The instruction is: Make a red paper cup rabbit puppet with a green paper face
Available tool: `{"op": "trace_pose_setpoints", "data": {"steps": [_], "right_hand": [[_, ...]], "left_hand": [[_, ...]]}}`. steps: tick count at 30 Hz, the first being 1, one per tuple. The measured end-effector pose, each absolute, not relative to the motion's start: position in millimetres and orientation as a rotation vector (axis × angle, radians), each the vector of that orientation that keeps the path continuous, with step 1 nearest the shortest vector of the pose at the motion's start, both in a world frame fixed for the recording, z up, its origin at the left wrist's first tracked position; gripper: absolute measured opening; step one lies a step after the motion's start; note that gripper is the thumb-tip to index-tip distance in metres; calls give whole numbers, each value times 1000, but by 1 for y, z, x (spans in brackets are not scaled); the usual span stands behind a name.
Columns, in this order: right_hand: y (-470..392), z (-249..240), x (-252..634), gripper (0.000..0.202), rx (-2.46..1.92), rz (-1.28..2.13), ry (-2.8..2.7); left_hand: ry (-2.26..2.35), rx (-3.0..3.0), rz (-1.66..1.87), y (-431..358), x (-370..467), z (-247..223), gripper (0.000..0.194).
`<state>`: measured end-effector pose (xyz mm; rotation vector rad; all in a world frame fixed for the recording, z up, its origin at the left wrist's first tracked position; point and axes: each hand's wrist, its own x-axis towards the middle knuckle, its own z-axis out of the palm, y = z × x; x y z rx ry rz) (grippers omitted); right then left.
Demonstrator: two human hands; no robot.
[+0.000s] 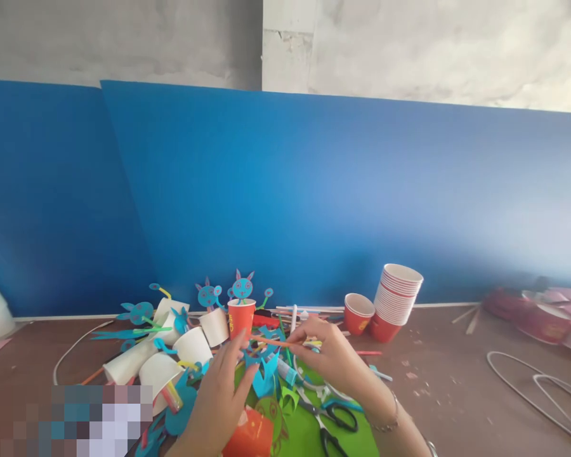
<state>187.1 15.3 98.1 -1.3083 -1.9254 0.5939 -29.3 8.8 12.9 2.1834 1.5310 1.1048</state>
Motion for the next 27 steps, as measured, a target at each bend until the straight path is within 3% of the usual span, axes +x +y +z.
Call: {"op": "trace_pose_setpoints", "data": {"steps": [4, 9, 27], "right_hand": [[19, 89, 186, 10, -1243, 552, -1940], [20, 85, 184, 11, -1191, 523, -1986], [11, 76, 169, 14, -1149, 620, -2065]], "left_hand": [[1570, 2145, 1210, 10, -32, 23, 44], [1432, 2419, 1159, 12, -36, 27, 26], [1233, 2688, 891, 10, -35, 23, 29]]}}
